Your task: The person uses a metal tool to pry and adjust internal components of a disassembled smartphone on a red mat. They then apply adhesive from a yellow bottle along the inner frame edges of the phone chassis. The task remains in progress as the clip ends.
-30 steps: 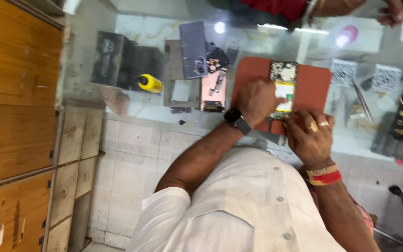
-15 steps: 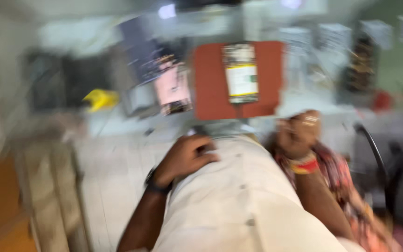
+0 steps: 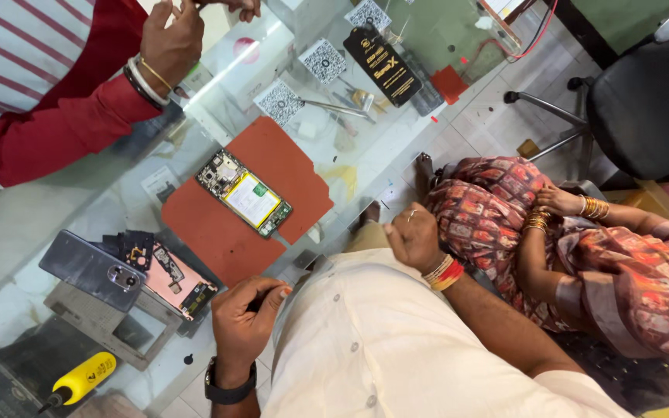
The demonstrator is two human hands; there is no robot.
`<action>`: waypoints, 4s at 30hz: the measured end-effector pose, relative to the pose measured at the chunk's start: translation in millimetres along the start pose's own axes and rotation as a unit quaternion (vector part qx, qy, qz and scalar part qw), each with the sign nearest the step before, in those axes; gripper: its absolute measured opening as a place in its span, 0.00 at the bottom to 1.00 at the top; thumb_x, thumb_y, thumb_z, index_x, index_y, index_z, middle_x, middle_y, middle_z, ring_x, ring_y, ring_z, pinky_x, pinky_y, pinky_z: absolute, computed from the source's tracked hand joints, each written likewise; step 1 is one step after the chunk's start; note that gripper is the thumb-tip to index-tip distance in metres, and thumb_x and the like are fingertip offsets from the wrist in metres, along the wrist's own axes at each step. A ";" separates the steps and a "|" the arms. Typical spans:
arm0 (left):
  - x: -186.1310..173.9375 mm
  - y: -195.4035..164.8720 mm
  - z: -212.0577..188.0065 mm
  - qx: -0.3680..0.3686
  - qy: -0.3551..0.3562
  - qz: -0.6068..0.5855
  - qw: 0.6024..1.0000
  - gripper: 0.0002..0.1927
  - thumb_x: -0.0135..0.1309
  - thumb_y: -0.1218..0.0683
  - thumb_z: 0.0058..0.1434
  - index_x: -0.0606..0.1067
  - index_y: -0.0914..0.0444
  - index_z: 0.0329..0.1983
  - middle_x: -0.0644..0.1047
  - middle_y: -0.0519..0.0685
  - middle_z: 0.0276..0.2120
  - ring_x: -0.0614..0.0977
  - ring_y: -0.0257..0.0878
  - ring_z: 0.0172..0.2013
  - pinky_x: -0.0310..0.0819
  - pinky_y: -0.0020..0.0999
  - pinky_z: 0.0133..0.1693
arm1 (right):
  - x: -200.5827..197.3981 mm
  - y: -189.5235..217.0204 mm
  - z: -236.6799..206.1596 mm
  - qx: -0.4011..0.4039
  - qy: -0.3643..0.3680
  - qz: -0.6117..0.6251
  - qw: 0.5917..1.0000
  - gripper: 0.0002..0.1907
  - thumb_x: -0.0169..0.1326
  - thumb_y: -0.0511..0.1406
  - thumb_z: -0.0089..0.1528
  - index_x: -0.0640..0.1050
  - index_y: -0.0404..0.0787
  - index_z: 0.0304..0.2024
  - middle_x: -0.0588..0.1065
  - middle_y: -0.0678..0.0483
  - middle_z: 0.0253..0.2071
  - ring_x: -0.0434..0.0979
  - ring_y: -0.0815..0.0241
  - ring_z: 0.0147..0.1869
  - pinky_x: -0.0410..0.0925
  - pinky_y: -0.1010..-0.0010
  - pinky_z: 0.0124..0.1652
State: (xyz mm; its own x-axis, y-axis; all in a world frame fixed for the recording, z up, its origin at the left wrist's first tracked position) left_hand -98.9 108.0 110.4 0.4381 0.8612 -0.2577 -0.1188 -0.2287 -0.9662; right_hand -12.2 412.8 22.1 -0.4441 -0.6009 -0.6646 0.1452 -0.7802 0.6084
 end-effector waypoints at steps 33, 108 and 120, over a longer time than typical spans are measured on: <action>268.4 -99.1 66.3 -0.038 -0.252 0.110 0.961 0.09 0.67 0.59 0.56 0.80 0.69 0.35 0.77 0.49 0.23 0.76 0.36 0.20 0.68 0.30 0.23 | -36.0 -279.1 252.8 -0.091 0.196 -0.178 0.960 0.15 0.59 0.36 0.63 0.80 0.39 0.51 0.78 0.42 0.49 0.77 0.41 0.53 0.70 0.54 0.51; 42.5 -1.5 116.8 -0.139 -0.087 -0.306 0.938 0.09 0.55 0.58 0.69 0.72 0.65 0.33 0.77 0.46 0.20 0.73 0.25 0.16 0.62 0.21 0.15 | -3.3 109.6 171.6 -0.149 0.049 0.137 0.978 0.13 0.65 0.24 0.55 0.81 0.35 0.42 0.78 0.47 0.41 0.81 0.52 0.43 0.72 0.68 0.41; 57.6 1.7 110.1 -0.097 -0.035 -0.410 0.906 0.07 0.51 0.57 0.72 0.74 0.65 0.39 0.79 0.47 0.26 0.78 0.28 0.22 0.69 0.22 0.21 | 3.0 105.2 165.6 -0.073 0.062 0.181 0.979 0.10 0.56 0.19 0.60 0.78 0.33 0.40 0.77 0.42 0.44 0.82 0.52 0.43 0.73 0.69 0.41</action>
State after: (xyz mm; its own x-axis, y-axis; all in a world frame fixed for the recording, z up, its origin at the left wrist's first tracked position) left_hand -171.9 207.2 94.1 0.2493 0.8030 0.5414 0.3820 0.4322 -0.8169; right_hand -144.6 357.7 155.9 -0.2314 -0.8515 -0.4705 0.4012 -0.5241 0.7512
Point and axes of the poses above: each hand's wrist, its own z-axis towards the middle knuckle, its own x-axis out of the palm, y = z × x, the point moved 3 cm from there along z, towards the middle knuckle
